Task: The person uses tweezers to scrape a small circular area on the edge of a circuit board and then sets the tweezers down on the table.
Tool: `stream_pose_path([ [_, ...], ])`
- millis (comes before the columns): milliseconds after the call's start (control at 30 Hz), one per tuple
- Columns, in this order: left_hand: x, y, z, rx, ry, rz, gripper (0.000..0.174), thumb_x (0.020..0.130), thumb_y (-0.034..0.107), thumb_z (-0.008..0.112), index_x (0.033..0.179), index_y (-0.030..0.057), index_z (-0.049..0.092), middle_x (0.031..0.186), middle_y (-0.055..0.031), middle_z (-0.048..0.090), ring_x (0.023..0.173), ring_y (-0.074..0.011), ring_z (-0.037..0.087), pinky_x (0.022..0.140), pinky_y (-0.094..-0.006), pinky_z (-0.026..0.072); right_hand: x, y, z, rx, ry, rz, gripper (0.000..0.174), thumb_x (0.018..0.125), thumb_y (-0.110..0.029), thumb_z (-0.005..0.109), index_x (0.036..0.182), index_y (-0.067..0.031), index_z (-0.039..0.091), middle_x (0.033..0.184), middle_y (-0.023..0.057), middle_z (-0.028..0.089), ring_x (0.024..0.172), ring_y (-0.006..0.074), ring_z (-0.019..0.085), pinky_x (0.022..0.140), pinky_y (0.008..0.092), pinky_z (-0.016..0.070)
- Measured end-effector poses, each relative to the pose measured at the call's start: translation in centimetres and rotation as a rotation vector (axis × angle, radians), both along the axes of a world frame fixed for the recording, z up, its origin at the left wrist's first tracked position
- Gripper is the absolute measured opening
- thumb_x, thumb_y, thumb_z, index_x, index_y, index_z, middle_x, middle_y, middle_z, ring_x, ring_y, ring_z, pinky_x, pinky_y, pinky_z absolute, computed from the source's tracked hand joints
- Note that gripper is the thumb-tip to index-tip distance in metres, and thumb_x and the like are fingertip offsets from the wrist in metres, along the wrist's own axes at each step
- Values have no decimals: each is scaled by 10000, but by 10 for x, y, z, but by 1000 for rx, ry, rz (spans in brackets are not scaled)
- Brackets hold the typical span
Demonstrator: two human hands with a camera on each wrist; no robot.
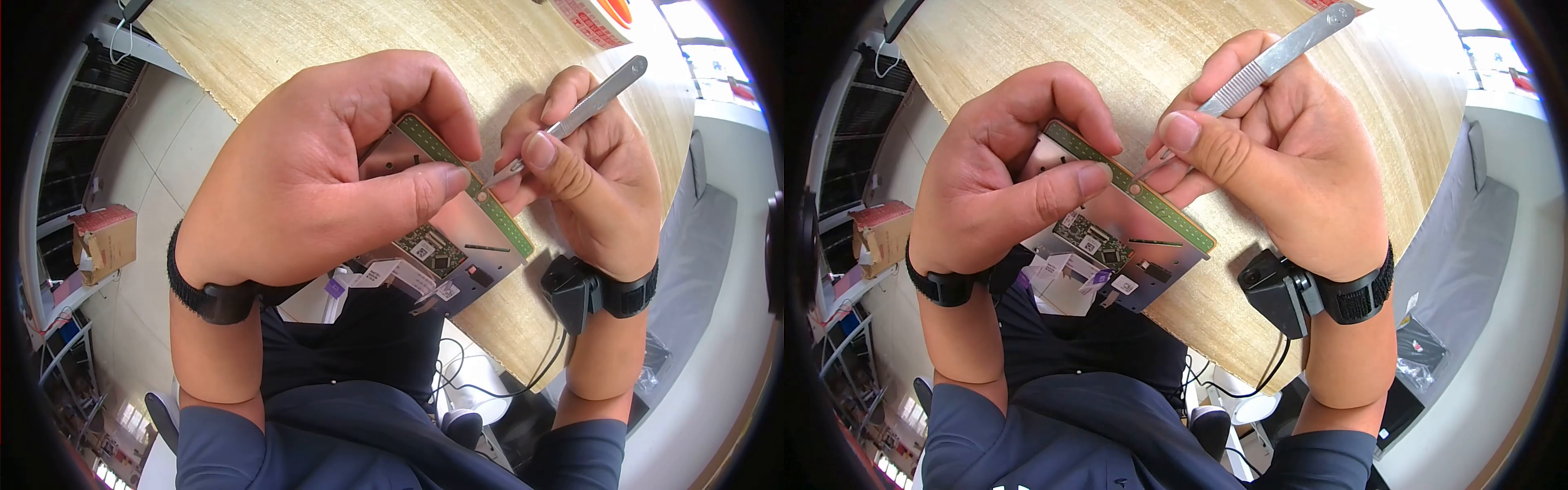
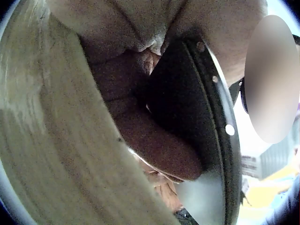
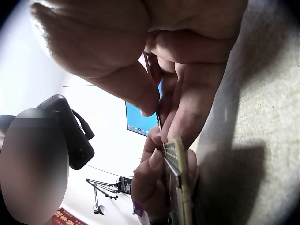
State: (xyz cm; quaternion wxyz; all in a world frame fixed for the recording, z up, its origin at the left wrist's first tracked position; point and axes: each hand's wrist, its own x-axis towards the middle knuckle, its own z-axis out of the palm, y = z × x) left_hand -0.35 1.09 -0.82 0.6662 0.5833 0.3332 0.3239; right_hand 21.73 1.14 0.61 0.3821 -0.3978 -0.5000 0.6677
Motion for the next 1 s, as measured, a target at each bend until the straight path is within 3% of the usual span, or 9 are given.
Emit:
stream_pose_path([
  [1000, 0, 0, 1, 18, 11, 4, 192, 814, -21, 611, 997, -24, 550, 946, -41, 537, 891, -81, 530, 733, -178, 457, 2, 0, -1, 53, -7, -5, 181, 892, -48, 586, 995, -23, 439, 868, 174, 583, 707, 189, 661, 590, 219, 568],
])
